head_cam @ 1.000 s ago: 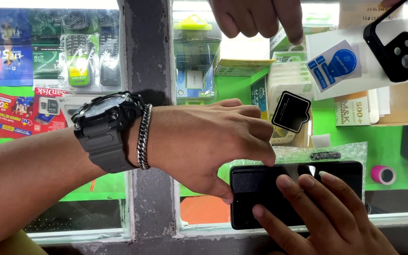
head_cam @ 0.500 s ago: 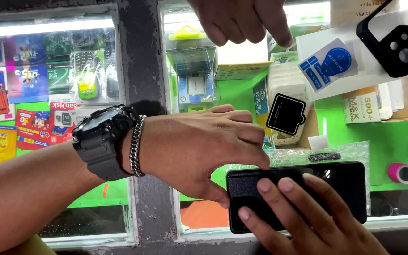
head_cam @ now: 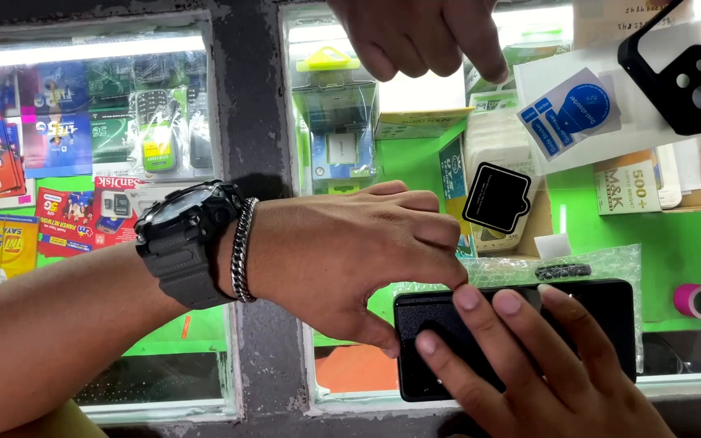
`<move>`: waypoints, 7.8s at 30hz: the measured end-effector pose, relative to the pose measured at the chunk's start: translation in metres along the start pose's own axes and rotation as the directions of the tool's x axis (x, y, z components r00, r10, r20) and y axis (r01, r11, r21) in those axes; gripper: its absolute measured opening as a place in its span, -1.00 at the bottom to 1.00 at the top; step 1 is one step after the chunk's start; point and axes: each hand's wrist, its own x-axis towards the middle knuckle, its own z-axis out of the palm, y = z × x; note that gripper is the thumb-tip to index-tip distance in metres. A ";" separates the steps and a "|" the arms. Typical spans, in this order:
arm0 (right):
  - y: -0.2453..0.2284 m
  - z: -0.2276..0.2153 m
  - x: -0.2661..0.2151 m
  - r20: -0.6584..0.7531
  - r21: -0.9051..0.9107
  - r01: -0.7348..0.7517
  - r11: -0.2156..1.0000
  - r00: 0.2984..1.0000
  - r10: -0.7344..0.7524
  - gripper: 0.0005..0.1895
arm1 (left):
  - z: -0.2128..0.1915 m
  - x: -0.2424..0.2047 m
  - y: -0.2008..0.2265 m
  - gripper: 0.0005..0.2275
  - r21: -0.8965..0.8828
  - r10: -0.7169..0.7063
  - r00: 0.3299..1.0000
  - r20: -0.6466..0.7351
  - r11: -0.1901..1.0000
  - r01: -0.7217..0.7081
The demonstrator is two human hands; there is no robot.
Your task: Applying a protective adhesive film to the back of a smartphone and then fitting it into a protective case.
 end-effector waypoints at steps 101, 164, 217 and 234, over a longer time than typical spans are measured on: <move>0.009 -0.007 -0.022 0.064 0.137 0.065 0.988 0.995 -0.074 -0.50 | 0.003 -0.001 -0.003 -0.42 0.018 -0.002 1.000 0.017 1.000 0.002; 0.025 -0.009 -0.065 0.078 0.324 -0.345 0.881 0.938 0.339 -0.04 | 0.048 -0.004 0.059 -0.51 0.198 -0.401 0.874 -0.275 0.866 0.459; 0.059 0.046 -0.085 0.338 0.268 -0.695 0.667 0.716 0.611 -0.06 | 0.055 -0.033 0.043 -0.14 0.407 -0.371 0.869 -0.327 0.775 0.483; 0.004 -0.013 -0.048 0.181 0.332 -0.706 0.625 0.698 0.693 -0.09 | 0.098 -0.030 0.078 -0.57 0.742 -0.229 0.866 -0.445 0.447 0.500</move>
